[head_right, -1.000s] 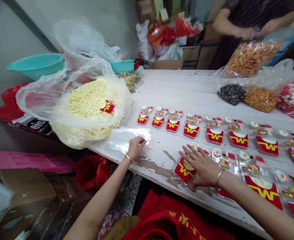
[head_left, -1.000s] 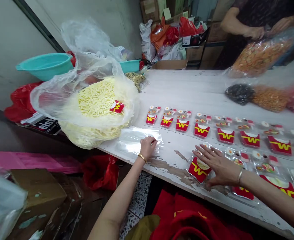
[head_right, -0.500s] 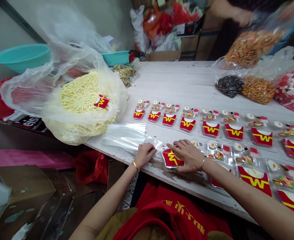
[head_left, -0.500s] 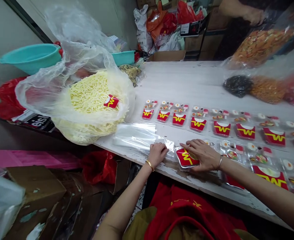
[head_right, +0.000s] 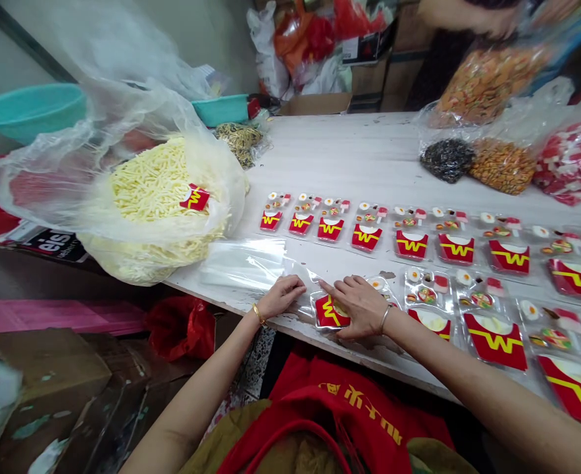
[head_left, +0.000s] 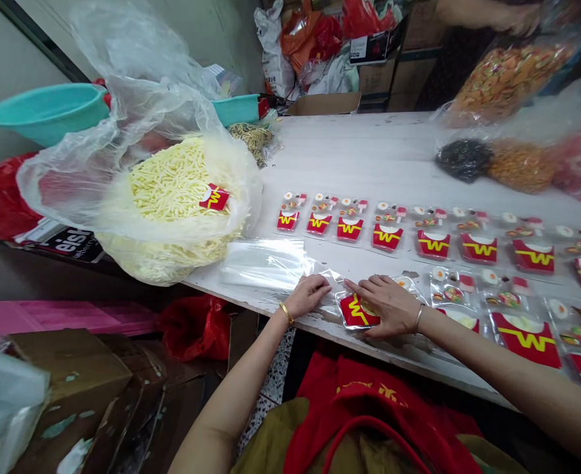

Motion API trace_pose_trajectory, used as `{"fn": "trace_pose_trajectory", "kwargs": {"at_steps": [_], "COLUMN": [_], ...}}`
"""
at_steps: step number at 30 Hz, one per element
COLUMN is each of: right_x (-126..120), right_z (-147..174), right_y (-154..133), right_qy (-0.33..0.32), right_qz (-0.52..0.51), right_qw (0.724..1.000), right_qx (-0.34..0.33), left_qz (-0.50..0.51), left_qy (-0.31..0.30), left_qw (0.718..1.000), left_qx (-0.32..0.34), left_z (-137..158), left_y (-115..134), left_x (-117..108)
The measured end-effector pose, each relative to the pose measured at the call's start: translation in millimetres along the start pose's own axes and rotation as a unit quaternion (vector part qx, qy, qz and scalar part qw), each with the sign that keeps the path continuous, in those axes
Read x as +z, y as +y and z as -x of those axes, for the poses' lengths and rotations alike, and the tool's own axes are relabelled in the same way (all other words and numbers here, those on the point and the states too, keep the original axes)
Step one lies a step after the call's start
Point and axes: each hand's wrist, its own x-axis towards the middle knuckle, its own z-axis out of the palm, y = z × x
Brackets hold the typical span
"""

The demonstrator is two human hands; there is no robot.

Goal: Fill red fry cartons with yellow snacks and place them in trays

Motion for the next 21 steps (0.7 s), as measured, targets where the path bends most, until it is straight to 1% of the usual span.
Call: {"fn": "trace_pose_trajectory", "kwargs": {"at_steps": [3,6,9,12,15,18,21], "right_x": [1.6,6.4,14.3,22.1,26.0,26.1,25.6], "right_z": [-5.3,-7.9,-6.8,-3.3,0.7,2.9,2.3], "right_y": [-6.8,-14.3,-21.6,-25.6,-25.2,-24.5,-26.7], "right_qy": [0.003,0.010,0.029,0.049,0.054,0.054,0.060], "right_qz": [0.019,0.036,0.045,0.040,0.025,0.014,0.008], "right_qw": [0.999,0.998,0.995,0.993,0.993,0.992,0.988], "right_qx": [0.026,0.054,0.081,0.103,0.101,0.112,0.145], "left_qz": [-0.074,-0.114,-0.151,-0.196,-0.223,-0.251,-0.300], "left_qy": [-0.003,0.027,0.048,0.054,0.058,0.081,0.124], "left_qw": [0.997,0.992,0.986,0.979,0.973,0.965,0.945], "left_qx": [0.033,0.044,0.052,0.033,0.006,0.001,-0.041], "left_z": [-2.7,1.3,8.4,10.9,9.4,10.6,16.5], "left_y": [5.8,16.6,30.0,39.5,43.0,43.7,41.2], "left_x": [1.7,3.0,11.0,26.7,38.1,36.2,27.6]}}
